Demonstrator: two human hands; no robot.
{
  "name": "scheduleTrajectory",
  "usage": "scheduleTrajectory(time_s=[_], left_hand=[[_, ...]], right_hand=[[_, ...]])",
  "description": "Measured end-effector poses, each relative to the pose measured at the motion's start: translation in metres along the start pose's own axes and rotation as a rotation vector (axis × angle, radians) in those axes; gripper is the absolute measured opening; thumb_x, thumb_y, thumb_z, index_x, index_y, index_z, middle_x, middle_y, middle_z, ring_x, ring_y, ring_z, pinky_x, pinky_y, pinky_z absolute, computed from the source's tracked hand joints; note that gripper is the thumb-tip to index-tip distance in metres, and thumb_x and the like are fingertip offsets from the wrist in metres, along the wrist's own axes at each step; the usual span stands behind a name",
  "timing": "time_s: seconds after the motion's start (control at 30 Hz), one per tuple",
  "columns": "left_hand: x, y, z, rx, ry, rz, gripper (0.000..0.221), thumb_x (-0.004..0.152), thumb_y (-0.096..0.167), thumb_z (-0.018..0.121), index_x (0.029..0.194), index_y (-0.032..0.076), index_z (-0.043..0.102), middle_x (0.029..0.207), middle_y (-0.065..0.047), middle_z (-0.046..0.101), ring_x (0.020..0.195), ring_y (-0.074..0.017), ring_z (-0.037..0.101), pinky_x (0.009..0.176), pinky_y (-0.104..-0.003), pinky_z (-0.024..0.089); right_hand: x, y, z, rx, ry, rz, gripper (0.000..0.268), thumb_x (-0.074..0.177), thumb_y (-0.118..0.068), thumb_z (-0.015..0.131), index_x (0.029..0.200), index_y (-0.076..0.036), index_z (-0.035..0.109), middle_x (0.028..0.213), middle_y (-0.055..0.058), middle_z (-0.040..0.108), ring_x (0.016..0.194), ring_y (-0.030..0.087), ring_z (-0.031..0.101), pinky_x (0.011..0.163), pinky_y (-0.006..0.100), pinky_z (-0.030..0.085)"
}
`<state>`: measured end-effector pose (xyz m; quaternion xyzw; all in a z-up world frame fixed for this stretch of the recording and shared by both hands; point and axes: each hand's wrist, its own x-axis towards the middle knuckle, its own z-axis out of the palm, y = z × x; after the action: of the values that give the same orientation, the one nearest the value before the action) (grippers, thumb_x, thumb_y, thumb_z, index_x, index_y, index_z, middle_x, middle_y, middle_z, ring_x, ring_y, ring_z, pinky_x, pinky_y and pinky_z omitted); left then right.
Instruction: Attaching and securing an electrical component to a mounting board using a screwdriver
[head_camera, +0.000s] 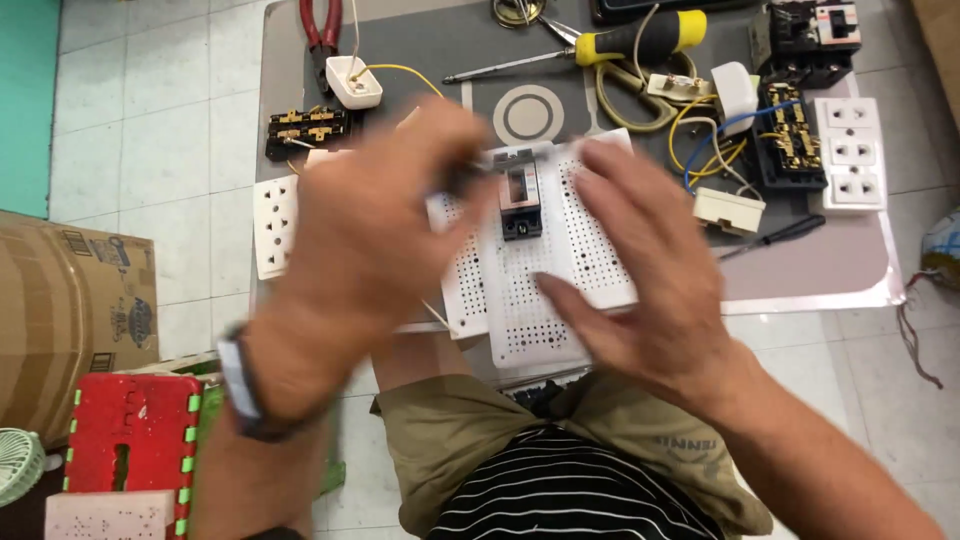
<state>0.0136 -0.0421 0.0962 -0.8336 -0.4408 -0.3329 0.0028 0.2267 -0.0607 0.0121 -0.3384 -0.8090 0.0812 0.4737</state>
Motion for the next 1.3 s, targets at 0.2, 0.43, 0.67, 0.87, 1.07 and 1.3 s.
scheduleTrajectory(time_s=[0.2, 0.43, 0.67, 0.87, 1.07, 1.3], left_hand=[[0.009, 0.03, 0.004, -0.382, -0.081, -0.187, 0.026, 0.09, 0.021, 0.066, 0.096, 0.014, 0.041, 0.078, 0.001, 0.047, 0.059, -0.0166, 0.044, 0.06, -0.029, 0.042], [-0.025, -0.006, 0.034, -0.533, -0.023, -0.262, 0.068, 0.093, 0.034, 0.07, 0.146, 0.014, 0.034, 0.109, -0.003, 0.065, 0.089, -0.0122, 0.064, 0.079, -0.024, 0.058], [-0.066, -0.048, 0.108, -0.46, -0.176, -0.288, 0.102, 0.082, 0.044, 0.08, 0.153, 0.009, 0.015, 0.162, -0.018, 0.02, 0.153, -0.0354, 0.014, 0.123, -0.048, 0.021], [-0.067, -0.051, 0.113, -0.479, -0.148, -0.34, 0.086, 0.088, 0.043, 0.07, 0.152, 0.013, 0.02, 0.157, -0.014, 0.035, 0.146, -0.0322, 0.034, 0.12, -0.046, 0.027], [-0.072, -0.055, 0.123, -0.45, -0.098, -0.324, 0.089, 0.085, 0.036, 0.077, 0.151, 0.009, 0.024, 0.154, -0.015, 0.04, 0.145, -0.031, 0.037, 0.12, -0.045, 0.03], [-0.068, -0.053, 0.118, -0.464, -0.104, -0.31, 0.084, 0.085, 0.04, 0.073, 0.149, 0.01, 0.029, 0.152, -0.014, 0.043, 0.144, -0.0303, 0.04, 0.118, -0.045, 0.032]], right_hand=[[0.049, -0.046, -0.006, 0.337, -0.103, 0.31, 0.053, 0.095, -0.001, 0.051, 0.145, 0.001, 0.032, 0.13, 0.015, 0.053, 0.102, 0.019, 0.057, 0.099, 0.032, 0.051], [0.069, -0.016, 0.006, 0.785, 0.043, 0.658, 0.022, 0.089, -0.018, 0.058, 0.107, -0.004, 0.058, 0.074, 0.003, 0.05, 0.062, 0.01, 0.044, 0.056, 0.023, 0.043], [0.085, 0.013, 0.036, 1.209, -0.018, 0.562, 0.042, 0.091, -0.001, 0.053, 0.133, 0.0, 0.052, 0.08, 0.006, 0.043, 0.059, 0.015, 0.042, 0.052, 0.027, 0.045], [0.103, 0.003, 0.043, 1.312, -0.087, 0.926, 0.062, 0.071, -0.064, 0.046, 0.06, -0.005, 0.057, 0.043, 0.003, 0.029, 0.037, 0.015, 0.025, 0.038, 0.027, 0.019], [0.096, 0.012, 0.053, 1.353, -0.127, 0.877, 0.058, 0.08, -0.054, 0.042, 0.056, -0.002, 0.053, 0.045, 0.006, 0.029, 0.039, 0.016, 0.024, 0.037, 0.028, 0.02], [0.091, 0.018, 0.051, 1.376, -0.132, 0.861, 0.058, 0.082, -0.053, 0.041, 0.06, -0.001, 0.056, 0.045, 0.007, 0.031, 0.039, 0.016, 0.024, 0.039, 0.029, 0.02]])
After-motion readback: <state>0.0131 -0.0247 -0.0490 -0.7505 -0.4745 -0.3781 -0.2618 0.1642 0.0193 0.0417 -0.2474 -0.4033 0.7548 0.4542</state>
